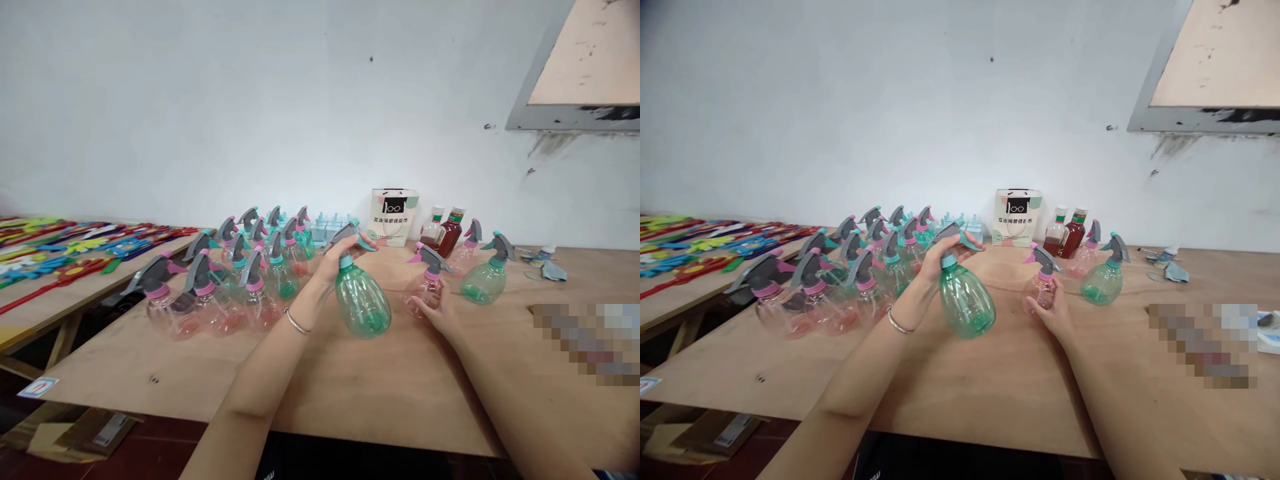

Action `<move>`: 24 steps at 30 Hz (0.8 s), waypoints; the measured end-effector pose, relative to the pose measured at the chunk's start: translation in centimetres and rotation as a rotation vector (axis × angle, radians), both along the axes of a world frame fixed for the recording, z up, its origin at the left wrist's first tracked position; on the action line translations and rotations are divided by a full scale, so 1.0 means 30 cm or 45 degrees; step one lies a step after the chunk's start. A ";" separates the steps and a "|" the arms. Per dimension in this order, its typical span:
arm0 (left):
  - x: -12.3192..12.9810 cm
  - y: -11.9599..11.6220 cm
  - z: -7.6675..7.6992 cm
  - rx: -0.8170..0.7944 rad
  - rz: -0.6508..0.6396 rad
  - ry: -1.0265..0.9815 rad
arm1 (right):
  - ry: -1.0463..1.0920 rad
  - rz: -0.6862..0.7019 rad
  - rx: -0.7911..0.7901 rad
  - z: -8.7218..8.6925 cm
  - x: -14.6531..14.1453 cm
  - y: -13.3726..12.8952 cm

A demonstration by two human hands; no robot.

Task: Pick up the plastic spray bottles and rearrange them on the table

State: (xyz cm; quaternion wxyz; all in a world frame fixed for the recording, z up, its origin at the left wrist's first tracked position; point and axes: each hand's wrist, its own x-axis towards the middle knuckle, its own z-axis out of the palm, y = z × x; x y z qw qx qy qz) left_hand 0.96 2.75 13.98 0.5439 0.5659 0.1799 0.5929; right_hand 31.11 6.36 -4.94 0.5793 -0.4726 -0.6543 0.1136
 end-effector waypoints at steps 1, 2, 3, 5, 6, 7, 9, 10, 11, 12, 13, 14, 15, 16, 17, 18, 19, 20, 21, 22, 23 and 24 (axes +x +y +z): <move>-0.003 0.004 -0.003 -0.016 0.056 0.004 | 0.012 0.004 -0.011 0.002 -0.001 0.000; -0.006 0.008 -0.006 -0.031 0.108 0.010 | 0.028 0.010 -0.022 0.003 -0.002 0.000; -0.009 0.011 -0.008 -0.044 0.143 0.018 | 0.044 0.016 -0.029 0.005 -0.003 -0.001; -0.011 0.014 -0.009 -0.045 0.123 0.040 | 0.073 0.030 -0.035 0.009 -0.005 -0.003; -0.011 0.014 -0.008 -0.034 0.080 0.045 | 0.084 0.035 -0.040 0.011 -0.006 -0.004; -0.009 0.013 -0.006 -0.022 0.039 0.038 | 0.091 0.038 -0.049 0.014 -0.008 -0.006; -0.005 0.010 -0.002 -0.006 -0.015 0.023 | 0.099 0.043 -0.067 0.019 -0.012 -0.010; -0.003 0.009 -0.001 -0.007 -0.013 0.017 | 0.100 0.042 -0.074 0.021 -0.014 -0.012; -0.002 0.009 -0.001 -0.018 0.013 0.009 | 0.099 0.038 -0.080 0.021 -0.017 -0.013; -0.002 0.009 -0.001 -0.034 0.053 0.001 | 0.100 0.038 -0.085 0.021 -0.020 -0.014; -0.002 0.011 -0.003 -0.054 0.100 -0.005 | 0.101 0.040 -0.089 0.021 -0.023 -0.015; -0.003 0.013 -0.006 -0.072 0.147 -0.010 | 0.103 0.042 -0.089 0.020 -0.027 -0.015; -0.005 0.016 -0.008 -0.085 0.181 -0.014 | 0.094 0.040 -0.085 0.020 -0.029 -0.015; -0.006 0.020 -0.010 -0.092 0.193 -0.016 | 0.073 0.031 -0.073 0.021 -0.031 -0.015; -0.006 0.023 -0.012 -0.092 0.181 -0.017 | 0.041 0.013 -0.049 0.024 -0.031 -0.017; -0.006 0.025 -0.013 -0.090 0.156 -0.021 | 0.004 -0.021 -0.007 0.031 -0.029 -0.020; -0.005 0.027 -0.013 -0.092 0.131 -0.029 | -0.034 -0.074 0.056 0.040 -0.026 -0.025; -0.002 0.028 -0.012 -0.102 0.116 -0.041 | -0.074 -0.140 0.145 0.053 -0.023 -0.032; 0.001 0.029 -0.012 -0.122 0.115 -0.052 | -0.113 -0.213 0.266 0.067 -0.021 -0.043; 0.006 0.029 -0.013 -0.148 0.131 -0.062 | -0.155 -0.284 0.408 0.083 -0.023 -0.056; 0.012 0.028 -0.015 -0.175 0.158 -0.065 | -0.199 -0.337 0.563 0.099 -0.033 -0.073; 0.018 0.027 -0.018 -0.200 0.191 -0.066 | -0.254 -0.349 0.699 0.114 -0.052 -0.092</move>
